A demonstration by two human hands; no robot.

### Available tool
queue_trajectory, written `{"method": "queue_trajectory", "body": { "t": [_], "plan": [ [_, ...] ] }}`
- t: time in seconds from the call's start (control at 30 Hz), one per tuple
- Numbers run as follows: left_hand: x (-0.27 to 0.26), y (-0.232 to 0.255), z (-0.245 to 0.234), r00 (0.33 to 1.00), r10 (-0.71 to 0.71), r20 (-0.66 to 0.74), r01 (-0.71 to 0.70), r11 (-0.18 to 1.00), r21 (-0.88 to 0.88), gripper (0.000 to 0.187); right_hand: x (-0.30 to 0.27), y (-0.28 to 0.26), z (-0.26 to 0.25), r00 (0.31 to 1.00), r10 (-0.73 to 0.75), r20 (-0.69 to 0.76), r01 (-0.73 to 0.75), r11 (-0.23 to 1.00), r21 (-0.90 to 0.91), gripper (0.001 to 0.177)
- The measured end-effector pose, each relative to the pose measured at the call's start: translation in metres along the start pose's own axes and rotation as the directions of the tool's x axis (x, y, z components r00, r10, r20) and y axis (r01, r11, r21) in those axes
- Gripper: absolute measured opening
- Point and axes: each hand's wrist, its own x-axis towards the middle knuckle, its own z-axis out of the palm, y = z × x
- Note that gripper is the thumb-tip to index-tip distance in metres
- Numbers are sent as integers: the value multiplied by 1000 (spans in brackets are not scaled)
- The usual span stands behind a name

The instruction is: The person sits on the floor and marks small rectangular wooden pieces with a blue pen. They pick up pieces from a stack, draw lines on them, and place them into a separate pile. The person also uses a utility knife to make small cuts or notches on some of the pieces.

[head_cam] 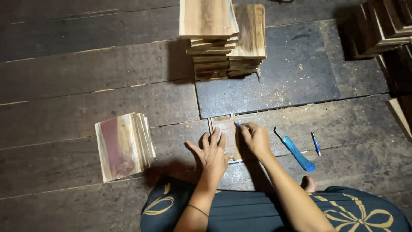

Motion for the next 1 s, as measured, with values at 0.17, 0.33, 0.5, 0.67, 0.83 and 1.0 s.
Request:
{"method": "queue_trajectory", "body": {
  "t": [0.17,0.33,0.5,0.67,0.83,1.0],
  "plan": [
    [-1,0,-7,1000,5,11,-5,1000,-17,73,33,3,14,998,-60,-3,60,996,-70,21],
    [0,-4,-2,1000,6,8,-6,1000,-13,72,-12,6,-4,990,-32,136,57,980,-188,18],
    [-1,-5,-2,998,32,-62,-33,999,-20,71,-123,33,-15,812,146,566,32,955,-294,22],
    [25,-20,26,967,149,-204,-130,986,108,50,-137,-25,-31,881,101,462,1,976,-217,24],
    [74,-20,-7,973,207,-102,-176,951,254,22,-133,-44,-19,884,-211,417,300,941,-159,37],
    [120,-16,-33,974,212,77,-224,949,222,31,-105,-65,19,867,-286,409,466,757,-458,50]
  ]
}}
